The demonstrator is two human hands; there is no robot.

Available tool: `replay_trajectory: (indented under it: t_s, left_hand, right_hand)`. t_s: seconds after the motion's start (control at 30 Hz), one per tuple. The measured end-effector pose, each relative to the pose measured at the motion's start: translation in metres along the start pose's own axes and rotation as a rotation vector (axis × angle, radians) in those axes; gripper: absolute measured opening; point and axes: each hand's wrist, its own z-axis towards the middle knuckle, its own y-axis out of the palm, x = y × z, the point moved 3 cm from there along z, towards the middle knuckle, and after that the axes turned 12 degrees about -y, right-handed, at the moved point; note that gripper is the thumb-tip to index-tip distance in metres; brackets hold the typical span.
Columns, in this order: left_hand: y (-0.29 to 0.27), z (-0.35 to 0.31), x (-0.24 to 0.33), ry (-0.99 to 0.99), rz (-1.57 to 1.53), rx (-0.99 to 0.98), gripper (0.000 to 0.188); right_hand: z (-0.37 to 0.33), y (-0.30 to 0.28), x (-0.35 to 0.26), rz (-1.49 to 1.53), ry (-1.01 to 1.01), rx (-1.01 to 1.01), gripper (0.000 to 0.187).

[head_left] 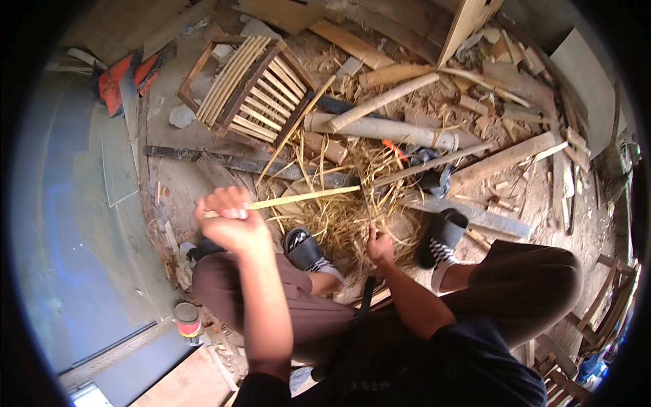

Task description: The person sits on the floor and uses a metal file to shave and smooth a thin wooden stick. They repeatedly draw the file along the stick's length, rotating it to work different sides, and occasionally inspect the stick by holding it up.

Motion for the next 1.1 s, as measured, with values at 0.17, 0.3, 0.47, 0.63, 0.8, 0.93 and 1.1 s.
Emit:
replay_trajectory:
  t_s: [0.17, 0.3, 0.47, 0.63, 0.8, 0.93, 1.1]
  left_hand:
    - [0.026, 0.017, 0.066, 0.145, -0.065, 0.022, 0.06]
    - [0.025, 0.045, 0.084, 0.154, -0.148, 0.209, 0.051]
    - [-0.017, 0.065, 0.095, 0.142, -0.269, 0.275, 0.042]
    - [-0.024, 0.074, 0.097, 0.126, -0.382, 0.243, 0.042]
    - [-0.025, 0.075, 0.094, 0.083, -0.453, 0.161, 0.042]
    - [-0.031, 0.072, 0.101, 0.065, -0.523, -0.004, 0.043]
    - [-0.022, 0.063, 0.102, 0.094, -0.549, -0.113, 0.043]
  right_hand:
    - [0.013, -0.021, -0.035, 0.361, 0.119, 0.086, 0.079]
    - [0.008, -0.103, -0.111, 0.742, -0.115, 0.156, 0.062]
    - [-0.026, -0.255, -0.197, 0.549, -0.5, 0.293, 0.042]
    - [-0.036, -0.343, -0.239, 0.54, -0.721, 0.325, 0.017]
    - [0.0, -0.329, -0.208, 0.504, -0.566, 0.312, 0.021]
    - [0.006, -0.29, -0.219, 0.844, -0.374, 0.13, 0.032]
    - [0.011, -0.277, -0.232, 0.692, -0.373, 0.035, 0.039]
